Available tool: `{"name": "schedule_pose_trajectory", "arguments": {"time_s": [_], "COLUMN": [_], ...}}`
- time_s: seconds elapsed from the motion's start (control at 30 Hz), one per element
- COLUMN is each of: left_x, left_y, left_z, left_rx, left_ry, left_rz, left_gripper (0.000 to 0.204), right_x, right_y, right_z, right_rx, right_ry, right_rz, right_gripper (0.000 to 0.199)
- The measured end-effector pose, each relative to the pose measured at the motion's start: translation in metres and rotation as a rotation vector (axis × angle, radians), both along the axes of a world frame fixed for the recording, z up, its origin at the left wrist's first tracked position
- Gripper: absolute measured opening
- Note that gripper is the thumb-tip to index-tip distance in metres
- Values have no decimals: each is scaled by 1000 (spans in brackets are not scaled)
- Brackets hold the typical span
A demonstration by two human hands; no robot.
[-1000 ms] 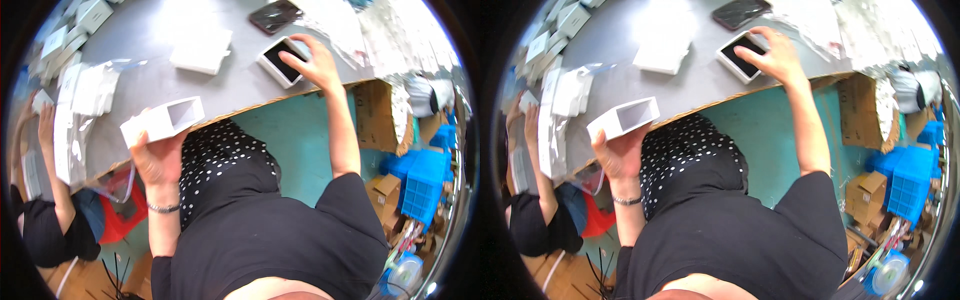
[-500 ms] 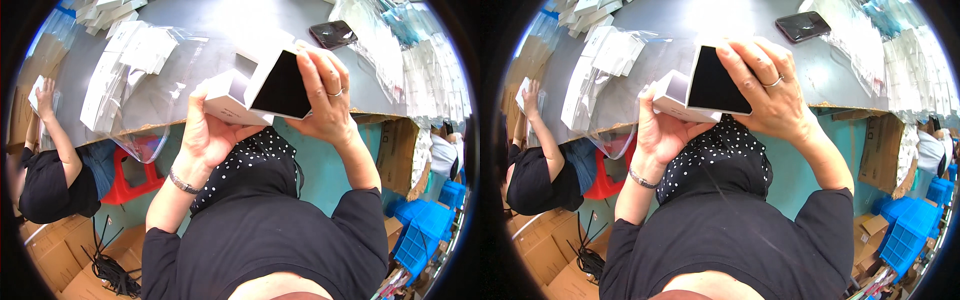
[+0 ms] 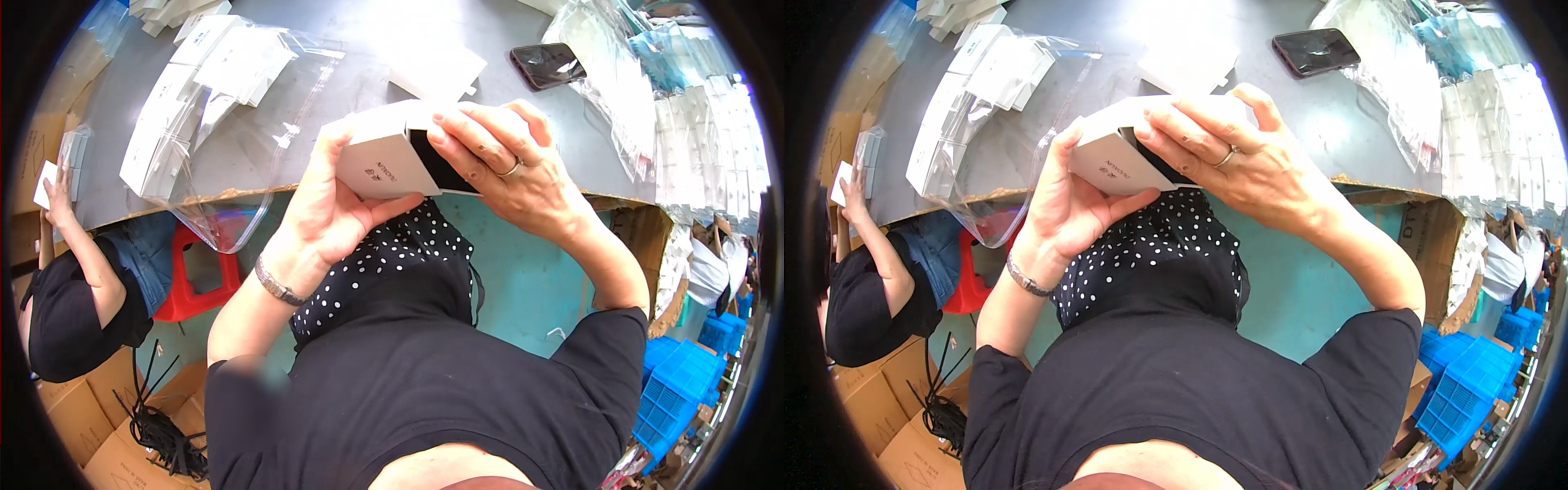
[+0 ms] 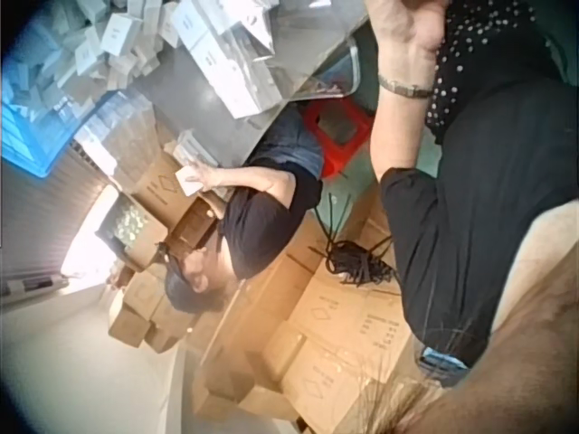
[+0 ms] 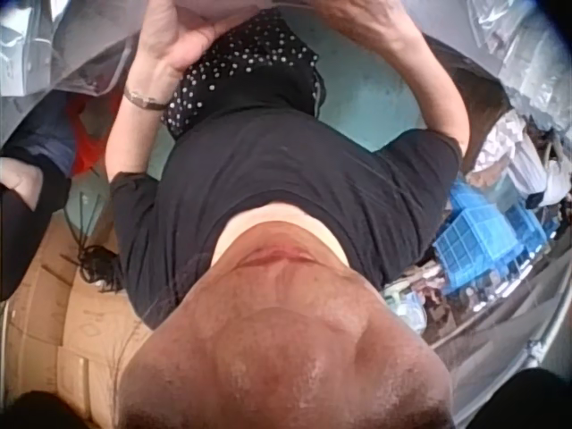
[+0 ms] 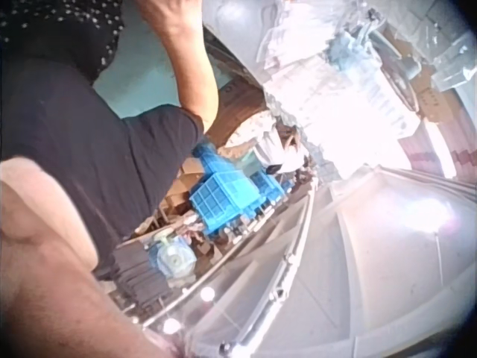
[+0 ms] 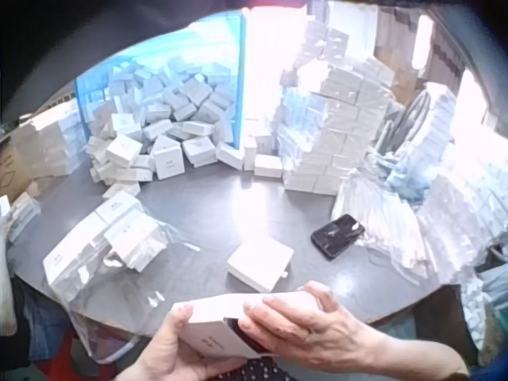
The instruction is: Packaging small white boxes into plastic bags and organizing them into batches.
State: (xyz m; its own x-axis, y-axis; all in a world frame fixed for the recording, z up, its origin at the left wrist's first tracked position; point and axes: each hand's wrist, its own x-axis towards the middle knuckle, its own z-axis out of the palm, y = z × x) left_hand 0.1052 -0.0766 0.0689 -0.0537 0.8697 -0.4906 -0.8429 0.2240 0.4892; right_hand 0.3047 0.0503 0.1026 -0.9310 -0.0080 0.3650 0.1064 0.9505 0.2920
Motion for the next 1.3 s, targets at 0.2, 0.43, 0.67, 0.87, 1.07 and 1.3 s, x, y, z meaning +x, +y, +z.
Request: {"name": "schedule_pose_trajectory", "arguments": {"time_s": [0.2, 0.43, 0.67, 0.87, 1.07, 1.3], "left_x": [7, 10, 14, 16, 19, 21], "left_y": [-7, -12, -10, -9, -11, -20], "left_z": [-3, -9, -4, -4, -1, 7], "left_rx": [-20, -32, -46, -24, 56, 120], "left_ry": [-90, -108, -92, -92, 20, 68], "left_rz": [-22, -40, -62, -76, -28, -37], "left_gripper": [73, 70, 73, 74, 66, 64], "right_x": [9, 9, 13, 13, 12, 15], "right_y": [-8, -13, -14, -15, -15, -18], "right_z": [17, 22, 32, 43, 25, -1], "right_rx": [30, 47, 93, 103, 152, -872], "right_ry": [-144, -236, -262, -295, -167, 185], "right_rz": [-11, -32, -12, -1, 26, 116], "right_gripper": [58, 62, 58, 57, 61, 96]}}
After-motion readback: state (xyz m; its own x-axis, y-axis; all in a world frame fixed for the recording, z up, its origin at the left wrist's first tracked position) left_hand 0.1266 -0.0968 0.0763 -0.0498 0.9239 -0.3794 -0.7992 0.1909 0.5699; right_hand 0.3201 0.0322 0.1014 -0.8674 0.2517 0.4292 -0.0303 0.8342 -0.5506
